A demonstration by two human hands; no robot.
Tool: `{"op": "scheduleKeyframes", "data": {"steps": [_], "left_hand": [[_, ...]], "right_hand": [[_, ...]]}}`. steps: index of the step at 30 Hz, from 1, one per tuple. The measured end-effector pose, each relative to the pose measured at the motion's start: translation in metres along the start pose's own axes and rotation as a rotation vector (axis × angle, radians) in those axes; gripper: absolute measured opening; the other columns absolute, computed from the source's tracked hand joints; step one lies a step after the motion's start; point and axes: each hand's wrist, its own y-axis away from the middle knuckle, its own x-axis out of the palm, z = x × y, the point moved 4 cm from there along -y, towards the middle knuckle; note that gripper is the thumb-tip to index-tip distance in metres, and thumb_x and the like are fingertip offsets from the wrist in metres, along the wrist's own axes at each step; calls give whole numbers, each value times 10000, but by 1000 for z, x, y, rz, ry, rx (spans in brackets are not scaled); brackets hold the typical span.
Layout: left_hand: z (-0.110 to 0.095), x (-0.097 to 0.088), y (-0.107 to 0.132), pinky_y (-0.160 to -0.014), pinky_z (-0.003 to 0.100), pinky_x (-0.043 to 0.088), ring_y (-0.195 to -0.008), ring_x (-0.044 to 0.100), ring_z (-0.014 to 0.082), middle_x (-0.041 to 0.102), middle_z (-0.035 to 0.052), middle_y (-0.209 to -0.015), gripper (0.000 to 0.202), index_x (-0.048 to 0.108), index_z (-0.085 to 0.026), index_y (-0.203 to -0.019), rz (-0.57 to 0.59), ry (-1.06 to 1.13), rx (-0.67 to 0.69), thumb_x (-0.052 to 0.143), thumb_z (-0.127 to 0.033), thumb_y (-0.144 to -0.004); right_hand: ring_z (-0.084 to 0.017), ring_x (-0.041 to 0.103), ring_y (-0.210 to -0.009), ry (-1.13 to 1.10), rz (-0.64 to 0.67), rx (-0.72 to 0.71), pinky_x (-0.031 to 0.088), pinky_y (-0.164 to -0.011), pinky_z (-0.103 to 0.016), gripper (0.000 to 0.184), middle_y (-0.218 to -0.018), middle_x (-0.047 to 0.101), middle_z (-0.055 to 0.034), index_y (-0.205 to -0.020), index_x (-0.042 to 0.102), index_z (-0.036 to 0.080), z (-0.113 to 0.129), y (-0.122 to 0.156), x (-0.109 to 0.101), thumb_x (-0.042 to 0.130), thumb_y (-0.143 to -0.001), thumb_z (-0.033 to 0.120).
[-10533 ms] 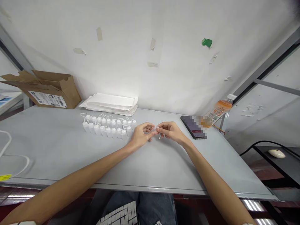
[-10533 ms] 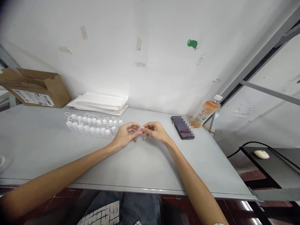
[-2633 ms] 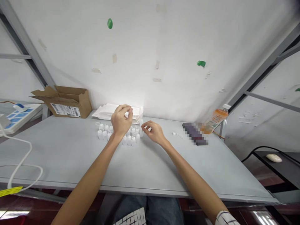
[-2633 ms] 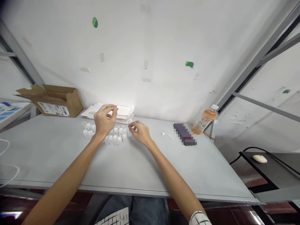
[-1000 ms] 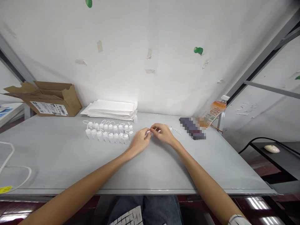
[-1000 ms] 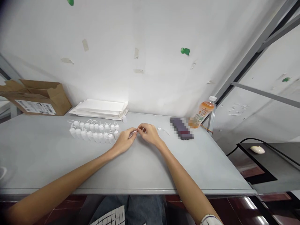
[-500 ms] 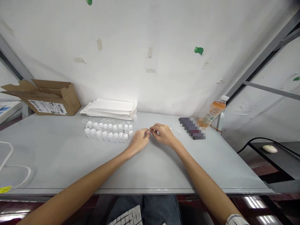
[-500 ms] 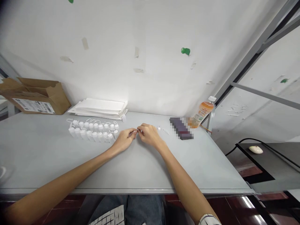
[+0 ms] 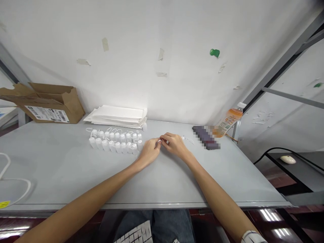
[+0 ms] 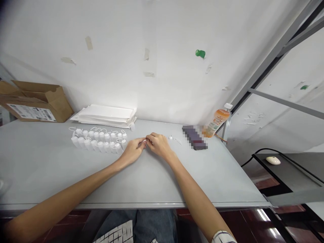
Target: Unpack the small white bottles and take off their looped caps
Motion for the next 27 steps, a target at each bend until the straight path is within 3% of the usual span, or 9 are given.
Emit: {"op": "scheduleKeyframes", "data": {"steps": [4,9,12,16,19,23,27], "left_hand": [[1,-1,-1,-637,282,388,-663,577,175,632,19,-685,286,625,-180,-773,8,16,-38,372,-248,-889],[8,6,-1,-520,260,316,-480,420,127,430,-39,-495,294,552,-185,-677,50,143,-147,393,-323,-882],[12,6,-2,-505,249,308,-479,406,117,448,-37,-522,291,578,-175,-712,22,190,-155,412,-351,-875],[13,3,-2,-495,241,314,-481,414,113,469,-35,-539,289,641,-153,-813,-9,260,-190,443,-359,-859],[10,6,-1,-509,238,349,-508,453,111,534,-24,-600,330,664,-129,-1004,14,375,-198,463,-344,-854],[5,10,1,-590,242,443,-579,527,101,634,20,-763,462,568,-100,-1262,31,481,-165,506,-264,-835],[3,8,2,-555,243,506,-720,624,143,659,95,-979,572,466,-115,-1340,-34,538,-143,582,-242,-795]], "right_hand": [[-128,572,-663,-79,-17,-14,393,-634,-233,201,-840,684,-60,-911,693,164,-4,-2,5,501,-868,123],[-138,599,-668,-154,-109,32,432,-647,-239,203,-788,688,-66,-874,690,143,-17,-5,3,491,-851,110],[-138,628,-670,-272,-127,83,455,-641,-232,194,-754,698,-51,-837,684,151,-23,-5,1,491,-859,136],[-135,632,-632,-328,-125,164,459,-622,-237,170,-725,701,-29,-801,677,165,-24,-5,-3,511,-830,147],[-138,640,-637,-365,-134,215,465,-626,-240,155,-705,694,-15,-790,681,176,-25,-5,-8,529,-791,144],[-144,640,-655,-413,-124,247,473,-639,-247,158,-702,685,-9,-796,678,181,-28,-4,-17,539,-739,131],[-139,628,-663,-498,-20,239,462,-628,-250,151,-765,697,-22,-797,681,178,-23,-3,-20,538,-813,222]]}}
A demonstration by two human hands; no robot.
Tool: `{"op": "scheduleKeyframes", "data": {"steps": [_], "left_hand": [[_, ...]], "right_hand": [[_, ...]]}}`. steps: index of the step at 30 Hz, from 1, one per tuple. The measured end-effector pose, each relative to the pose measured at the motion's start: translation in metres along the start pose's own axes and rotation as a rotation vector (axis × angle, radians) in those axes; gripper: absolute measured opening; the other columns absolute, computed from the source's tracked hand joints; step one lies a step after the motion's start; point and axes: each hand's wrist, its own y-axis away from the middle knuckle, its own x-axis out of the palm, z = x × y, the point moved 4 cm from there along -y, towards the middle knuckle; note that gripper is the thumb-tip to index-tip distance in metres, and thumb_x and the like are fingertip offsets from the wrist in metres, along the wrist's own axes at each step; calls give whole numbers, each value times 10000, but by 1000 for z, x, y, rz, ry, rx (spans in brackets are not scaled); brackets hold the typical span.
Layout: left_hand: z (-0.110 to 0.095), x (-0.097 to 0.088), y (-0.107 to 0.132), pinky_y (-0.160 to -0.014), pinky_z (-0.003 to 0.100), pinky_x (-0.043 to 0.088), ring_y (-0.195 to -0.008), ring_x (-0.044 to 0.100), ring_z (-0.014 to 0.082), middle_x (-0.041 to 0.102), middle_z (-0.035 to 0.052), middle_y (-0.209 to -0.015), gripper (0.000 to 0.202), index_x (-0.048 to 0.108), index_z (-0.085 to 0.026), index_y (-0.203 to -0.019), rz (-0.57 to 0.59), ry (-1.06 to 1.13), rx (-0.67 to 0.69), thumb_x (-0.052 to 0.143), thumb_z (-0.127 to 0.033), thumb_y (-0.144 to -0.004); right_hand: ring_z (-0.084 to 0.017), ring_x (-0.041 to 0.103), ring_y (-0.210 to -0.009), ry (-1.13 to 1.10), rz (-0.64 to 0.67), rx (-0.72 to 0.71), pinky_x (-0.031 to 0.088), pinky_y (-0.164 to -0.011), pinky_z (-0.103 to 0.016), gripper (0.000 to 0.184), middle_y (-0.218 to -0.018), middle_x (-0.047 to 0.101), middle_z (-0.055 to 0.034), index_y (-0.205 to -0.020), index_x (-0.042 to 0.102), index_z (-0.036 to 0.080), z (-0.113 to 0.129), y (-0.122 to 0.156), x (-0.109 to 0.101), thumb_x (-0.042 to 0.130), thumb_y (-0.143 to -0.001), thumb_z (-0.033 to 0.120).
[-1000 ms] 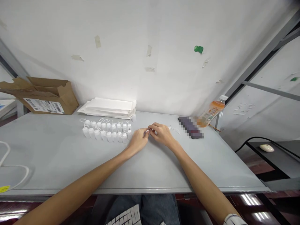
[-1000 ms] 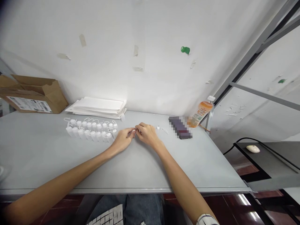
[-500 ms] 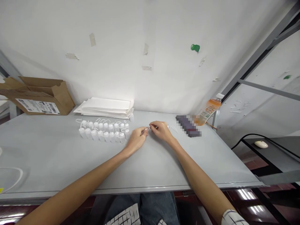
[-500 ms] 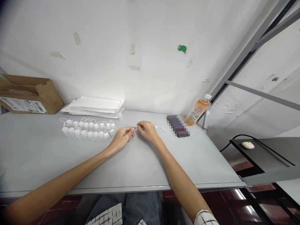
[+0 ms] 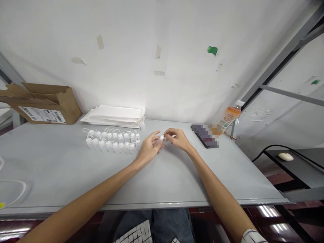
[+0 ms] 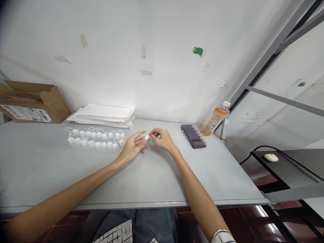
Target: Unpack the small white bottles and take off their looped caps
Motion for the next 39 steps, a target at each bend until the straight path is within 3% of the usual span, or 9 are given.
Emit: {"op": "scheduleKeyframes", "data": {"steps": [5,8,13,17,21,26,29,35,39], "left_hand": [[-1,-5,2,-452,219,520,-777,656,184,663,101,-1051,560,477,-199,-1227,-96,-1,-17,705,-269,-720],[-3,-5,5,-461,219,532,-725,662,163,671,99,-1066,502,483,-206,-1115,-108,-9,-35,747,-269,-692],[-4,-4,7,-502,234,552,-583,664,118,690,63,-1016,440,443,-208,-999,-104,7,-64,761,-270,-700],[-1,-2,6,-582,290,600,-709,706,174,669,47,-907,343,489,-178,-906,-88,40,-67,742,-330,-730],[5,0,5,-600,316,608,-750,704,197,663,65,-865,267,573,-150,-848,-72,-31,-65,711,-358,-753],[6,-3,3,-593,294,566,-796,691,206,703,69,-926,214,638,-177,-908,-103,-267,14,650,-359,-796],[2,-6,2,-659,290,541,-867,678,207,715,61,-991,185,655,-195,-939,-140,-392,102,630,-321,-804],[3,-5,3,-570,261,468,-719,655,189,725,65,-920,160,689,-198,-912,-109,-389,93,630,-287,-792],[1,-5,4,-581,246,431,-706,617,178,734,43,-869,122,713,-214,-861,-111,-380,155,632,-267,-786]], "right_hand": [[-145,602,-686,14,29,-10,446,-636,-261,317,-785,679,-49,-752,691,171,8,2,4,560,-873,433],[-147,585,-691,17,-5,-3,436,-616,-261,313,-792,654,-56,-719,680,167,11,3,2,611,-835,450],[-100,451,-487,-182,80,113,355,-497,-247,337,-535,498,20,-684,626,163,12,4,1,616,-813,474],[-96,437,-475,-292,35,134,337,-484,-244,297,-508,487,29,-700,640,156,11,2,-2,654,-766,446],[-89,463,-447,-248,13,159,360,-492,-250,350,-562,550,9,-651,618,159,8,2,-1,671,-750,490],[-83,433,-415,-134,130,190,362,-512,-252,524,-439,476,21,-485,496,173,11,5,3,614,-792,581],[-71,370,-385,-130,171,214,315,-472,-244,536,-394,418,44,-519,523,167,13,7,2,582,-805,616],[-95,460,-450,-346,310,260,314,-448,-238,568,-445,383,51,-480,426,189,7,7,3,689,-690,648],[-95,474,-461,-414,360,277,328,-464,-243,544,-465,416,46,-483,457,179,1,8,5,724,-683,609]]}}
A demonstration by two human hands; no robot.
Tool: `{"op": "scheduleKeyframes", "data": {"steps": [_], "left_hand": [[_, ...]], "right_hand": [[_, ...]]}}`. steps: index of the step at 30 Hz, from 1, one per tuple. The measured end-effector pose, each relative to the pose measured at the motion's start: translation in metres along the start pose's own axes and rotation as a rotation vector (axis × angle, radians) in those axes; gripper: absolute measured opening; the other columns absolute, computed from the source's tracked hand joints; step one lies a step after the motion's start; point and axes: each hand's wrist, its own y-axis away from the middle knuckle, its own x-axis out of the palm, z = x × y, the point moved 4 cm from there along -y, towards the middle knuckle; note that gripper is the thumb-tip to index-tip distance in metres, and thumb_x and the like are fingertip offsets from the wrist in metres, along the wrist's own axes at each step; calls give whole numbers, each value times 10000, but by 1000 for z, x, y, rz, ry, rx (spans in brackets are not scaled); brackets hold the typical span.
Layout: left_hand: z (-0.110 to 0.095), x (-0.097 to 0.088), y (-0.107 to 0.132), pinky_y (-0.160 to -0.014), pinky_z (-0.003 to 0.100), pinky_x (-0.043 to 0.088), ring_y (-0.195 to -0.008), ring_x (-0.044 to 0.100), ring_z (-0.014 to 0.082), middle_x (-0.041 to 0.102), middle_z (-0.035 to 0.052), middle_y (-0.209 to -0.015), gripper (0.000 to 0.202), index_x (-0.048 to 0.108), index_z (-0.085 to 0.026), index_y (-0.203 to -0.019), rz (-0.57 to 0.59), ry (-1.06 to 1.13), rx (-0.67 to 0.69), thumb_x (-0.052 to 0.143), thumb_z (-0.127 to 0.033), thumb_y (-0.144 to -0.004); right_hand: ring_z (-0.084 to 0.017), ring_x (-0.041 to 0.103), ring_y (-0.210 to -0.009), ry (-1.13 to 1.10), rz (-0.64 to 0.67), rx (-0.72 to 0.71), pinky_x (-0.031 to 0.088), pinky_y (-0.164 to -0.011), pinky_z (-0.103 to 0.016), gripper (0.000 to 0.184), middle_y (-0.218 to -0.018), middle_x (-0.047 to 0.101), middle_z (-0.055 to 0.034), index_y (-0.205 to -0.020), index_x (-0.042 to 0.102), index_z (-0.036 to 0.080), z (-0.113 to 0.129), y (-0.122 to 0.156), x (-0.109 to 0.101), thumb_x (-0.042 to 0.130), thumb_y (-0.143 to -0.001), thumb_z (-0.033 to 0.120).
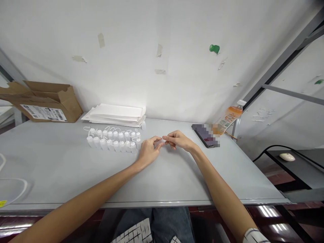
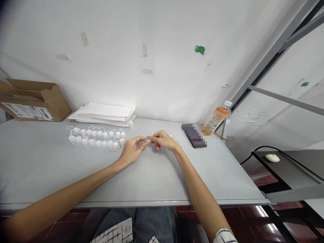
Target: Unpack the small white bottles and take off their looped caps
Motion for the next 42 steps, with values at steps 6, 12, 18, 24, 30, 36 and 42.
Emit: {"op": "scheduleKeyframes", "data": {"steps": [6,12,18,24,30,36,42], "left_hand": [[2,1,1,-557,239,424,-557,536,132,710,45,-772,243,726,-178,-942,57,82,-53,584,-342,-831],[-5,2,3,-498,233,407,-505,495,116,623,8,-652,311,703,-155,-972,91,175,-133,589,-405,-827],[-11,4,4,-462,219,419,-437,476,91,506,-30,-540,342,606,-162,-748,140,297,-157,508,-459,-887],[-11,9,3,-344,220,414,-372,458,79,459,-48,-586,334,527,-173,-783,238,618,-287,551,-496,-862],[-11,10,5,-311,197,394,-327,432,73,431,-75,-566,325,521,-200,-986,311,708,-409,531,-506,-875],[-10,11,7,-300,199,366,-312,394,73,446,-74,-562,276,503,-202,-1056,323,740,-484,470,-433,-909],[-8,10,5,-335,200,391,-354,434,76,463,-58,-586,326,523,-186,-1075,286,742,-451,496,-455,-893]], "right_hand": [[-96,496,-445,-58,43,-14,407,-511,-254,446,-464,476,49,-635,582,147,0,0,1,717,-733,560],[-102,540,-477,-37,73,-17,476,-550,-267,401,-526,550,26,-725,654,119,11,7,-4,743,-728,510],[-118,591,-530,-27,94,-47,508,-587,-279,377,-584,620,-12,-710,697,109,19,13,-8,749,-726,483],[-183,672,-643,35,116,-78,543,-619,-311,401,-697,716,-82,-845,763,104,21,15,-8,745,-725,487],[-202,691,-750,104,72,-122,543,-628,-298,369,-794,743,-84,-937,781,141,23,17,-12,749,-722,439],[-186,691,-727,76,41,-121,546,-652,-299,328,-834,741,-82,-981,778,150,23,18,-14,757,-713,336],[-170,681,-669,62,35,-142,556,-625,-303,351,-878,739,-87,-1000,774,158,27,20,-13,755,-716,364]]}}
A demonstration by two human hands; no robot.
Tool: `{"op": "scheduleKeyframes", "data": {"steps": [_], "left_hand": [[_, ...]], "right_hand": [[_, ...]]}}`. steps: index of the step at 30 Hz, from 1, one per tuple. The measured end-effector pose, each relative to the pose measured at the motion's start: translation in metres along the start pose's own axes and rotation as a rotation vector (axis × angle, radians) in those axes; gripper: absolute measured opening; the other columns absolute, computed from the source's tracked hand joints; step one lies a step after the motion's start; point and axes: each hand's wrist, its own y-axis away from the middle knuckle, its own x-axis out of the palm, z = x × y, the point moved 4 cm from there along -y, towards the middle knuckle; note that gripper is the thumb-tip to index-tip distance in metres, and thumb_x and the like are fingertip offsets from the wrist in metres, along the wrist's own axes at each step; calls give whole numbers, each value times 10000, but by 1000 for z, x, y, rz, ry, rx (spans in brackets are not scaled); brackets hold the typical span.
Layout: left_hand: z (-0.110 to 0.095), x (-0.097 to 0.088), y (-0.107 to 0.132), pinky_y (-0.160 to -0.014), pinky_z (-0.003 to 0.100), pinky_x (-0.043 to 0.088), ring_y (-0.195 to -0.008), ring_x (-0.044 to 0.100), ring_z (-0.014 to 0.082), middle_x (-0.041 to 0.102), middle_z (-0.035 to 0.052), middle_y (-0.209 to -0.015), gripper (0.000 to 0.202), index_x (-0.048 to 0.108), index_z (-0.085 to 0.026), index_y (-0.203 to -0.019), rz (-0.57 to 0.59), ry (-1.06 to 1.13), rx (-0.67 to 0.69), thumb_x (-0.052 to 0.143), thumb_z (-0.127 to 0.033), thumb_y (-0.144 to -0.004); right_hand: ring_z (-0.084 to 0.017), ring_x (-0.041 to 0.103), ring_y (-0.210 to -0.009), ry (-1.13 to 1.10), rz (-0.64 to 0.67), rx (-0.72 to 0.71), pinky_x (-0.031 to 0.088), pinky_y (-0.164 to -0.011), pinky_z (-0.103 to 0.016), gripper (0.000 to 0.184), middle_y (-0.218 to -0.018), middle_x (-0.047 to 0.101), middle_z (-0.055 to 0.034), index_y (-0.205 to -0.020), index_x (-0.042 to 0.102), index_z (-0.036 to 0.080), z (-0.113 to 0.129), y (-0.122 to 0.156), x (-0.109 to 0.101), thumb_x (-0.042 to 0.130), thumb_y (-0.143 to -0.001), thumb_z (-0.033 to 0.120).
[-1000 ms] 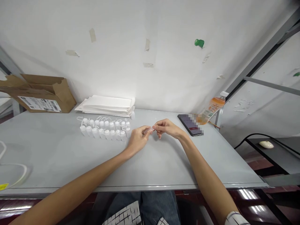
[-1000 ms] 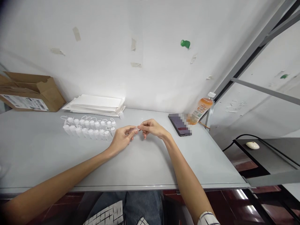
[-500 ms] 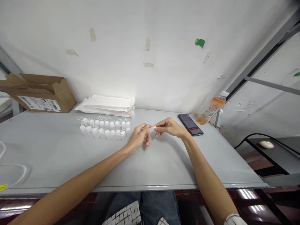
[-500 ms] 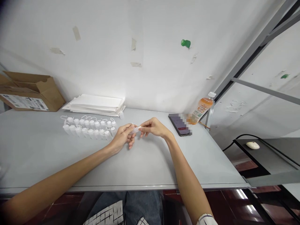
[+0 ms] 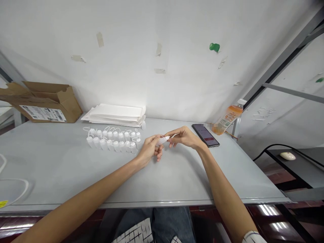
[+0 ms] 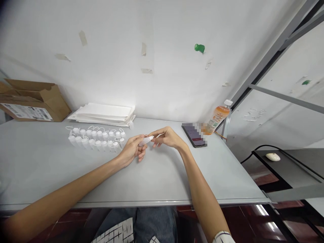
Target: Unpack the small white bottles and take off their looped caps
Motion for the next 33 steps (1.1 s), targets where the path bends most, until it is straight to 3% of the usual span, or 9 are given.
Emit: {"op": "scheduleKeyframes", "data": {"steps": [4,8,16,20,24,26,29,33], "left_hand": [[2,-1,-1,-356,208,413,-386,461,81,470,-49,-609,355,533,-187,-1099,13,8,28,522,-470,-885],[2,1,-1,-346,217,404,-378,444,83,457,-55,-606,314,530,-191,-1091,8,43,21,520,-433,-892],[-1,5,-1,-318,197,348,-349,359,53,417,-63,-593,273,501,-178,-836,57,159,-81,515,-442,-906],[-3,6,-2,-367,217,412,-395,424,64,462,-51,-638,312,537,-173,-928,123,167,-14,591,-473,-862],[-3,5,-3,-413,235,453,-452,519,93,537,-24,-696,384,531,-198,-1108,92,86,62,612,-473,-853],[-3,3,-4,-404,222,441,-475,552,104,578,-3,-731,393,526,-202,-1127,45,8,93,613,-469,-852],[-2,2,-5,-403,199,436,-516,576,107,620,20,-776,378,519,-202,-1112,-11,-102,153,629,-446,-845],[0,0,-6,-391,177,430,-531,581,98,634,25,-816,346,521,-205,-1081,-85,-210,233,628,-431,-841]], "right_hand": [[-195,688,-712,-43,-62,-31,579,-710,-362,323,-868,737,-89,-899,786,151,0,-1,0,783,-683,391],[-175,662,-715,28,-137,-78,545,-732,-343,236,-824,722,-61,-848,774,165,2,-3,-1,775,-685,336],[-168,636,-760,61,-182,-115,510,-784,-345,184,-861,710,-53,-853,739,165,-1,-4,-5,743,-687,245],[-163,638,-762,-7,-180,-147,536,-776,-348,198,-909,705,-66,-883,732,160,0,-3,-8,735,-699,234],[-159,641,-768,-47,-203,-117,579,-633,-317,434,-1112,658,-91,-1147,656,201,2,-2,-8,723,-731,303],[-139,622,-681,-17,-238,-64,556,-526,-276,451,-1025,664,-82,-1157,641,196,-2,-3,-8,717,-746,365],[-106,557,-530,26,-200,6,491,-442,-243,330,-759,641,-47,-912,691,135,-9,-5,-5,674,-785,439],[-89,526,-465,34,-165,24,453,-427,-237,304,-674,624,-27,-791,687,128,-13,-7,-3,681,-769,431]]}}
